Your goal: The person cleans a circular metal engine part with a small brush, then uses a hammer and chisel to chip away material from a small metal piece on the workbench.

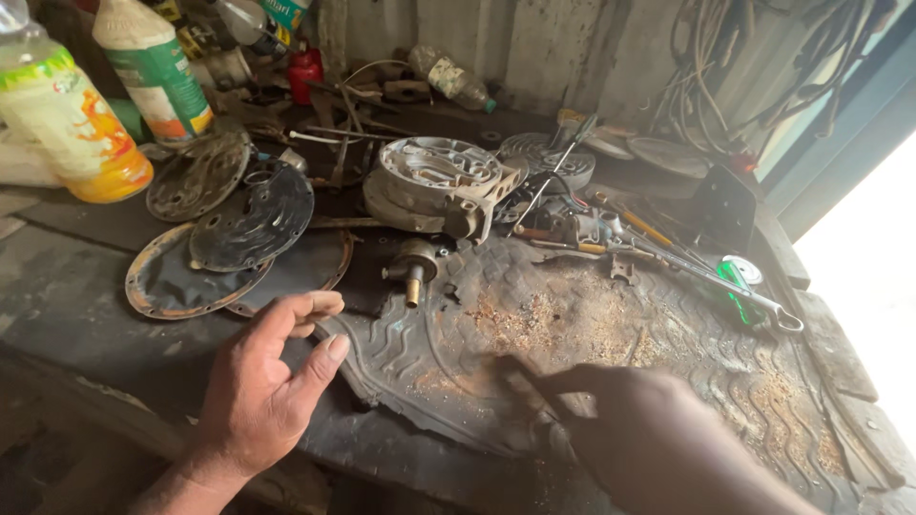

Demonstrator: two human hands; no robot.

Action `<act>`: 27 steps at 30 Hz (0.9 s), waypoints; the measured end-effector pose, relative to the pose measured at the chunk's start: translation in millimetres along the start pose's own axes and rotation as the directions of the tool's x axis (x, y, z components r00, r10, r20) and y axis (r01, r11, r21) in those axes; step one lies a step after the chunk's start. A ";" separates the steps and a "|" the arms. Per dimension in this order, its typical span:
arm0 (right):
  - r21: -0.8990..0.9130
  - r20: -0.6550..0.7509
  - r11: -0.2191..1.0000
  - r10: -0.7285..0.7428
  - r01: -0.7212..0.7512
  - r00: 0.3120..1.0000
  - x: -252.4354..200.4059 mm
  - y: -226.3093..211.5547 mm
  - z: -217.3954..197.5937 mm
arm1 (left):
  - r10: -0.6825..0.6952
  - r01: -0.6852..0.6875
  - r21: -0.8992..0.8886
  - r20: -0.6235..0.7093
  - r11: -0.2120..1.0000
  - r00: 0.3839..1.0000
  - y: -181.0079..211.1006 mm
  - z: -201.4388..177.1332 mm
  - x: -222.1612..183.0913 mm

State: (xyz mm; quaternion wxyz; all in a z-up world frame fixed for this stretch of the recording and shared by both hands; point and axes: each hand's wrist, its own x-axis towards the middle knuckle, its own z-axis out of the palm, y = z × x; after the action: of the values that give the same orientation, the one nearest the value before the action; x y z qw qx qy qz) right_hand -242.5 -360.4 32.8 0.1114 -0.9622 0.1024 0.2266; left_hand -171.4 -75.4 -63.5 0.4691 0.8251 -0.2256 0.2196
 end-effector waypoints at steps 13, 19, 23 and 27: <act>0.121 -0.130 0.985 -0.111 0.127 0.985 48.3 -9.4 17.5 | -0.042 0.046 0.202 -0.023 0.978 0.999 1.2 1.3 0.2; 0.163 -0.199 0.983 0.113 -0.081 0.973 29.5 48.1 18.3 | 0.007 -0.001 0.244 -0.026 0.970 1.000 -2.3 5.6 0.7; 0.224 -0.332 0.914 -0.253 0.337 0.908 39.8 1.1 30.2 | -0.081 0.074 0.326 0.007 0.943 0.997 1.3 7.9 2.0; -0.486 -0.159 0.786 -0.509 0.382 0.846 60.2 -16.9 20.6 | -0.097 0.091 0.315 0.004 0.945 0.995 -1.9 7.1 3.4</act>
State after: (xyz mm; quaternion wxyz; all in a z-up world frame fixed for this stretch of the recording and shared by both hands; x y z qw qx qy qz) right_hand -194.1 -347.7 -10.0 -0.0717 -0.9805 -0.1686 0.0712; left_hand -166.5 -81.3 -66.1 0.3391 0.9013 -0.1528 0.2220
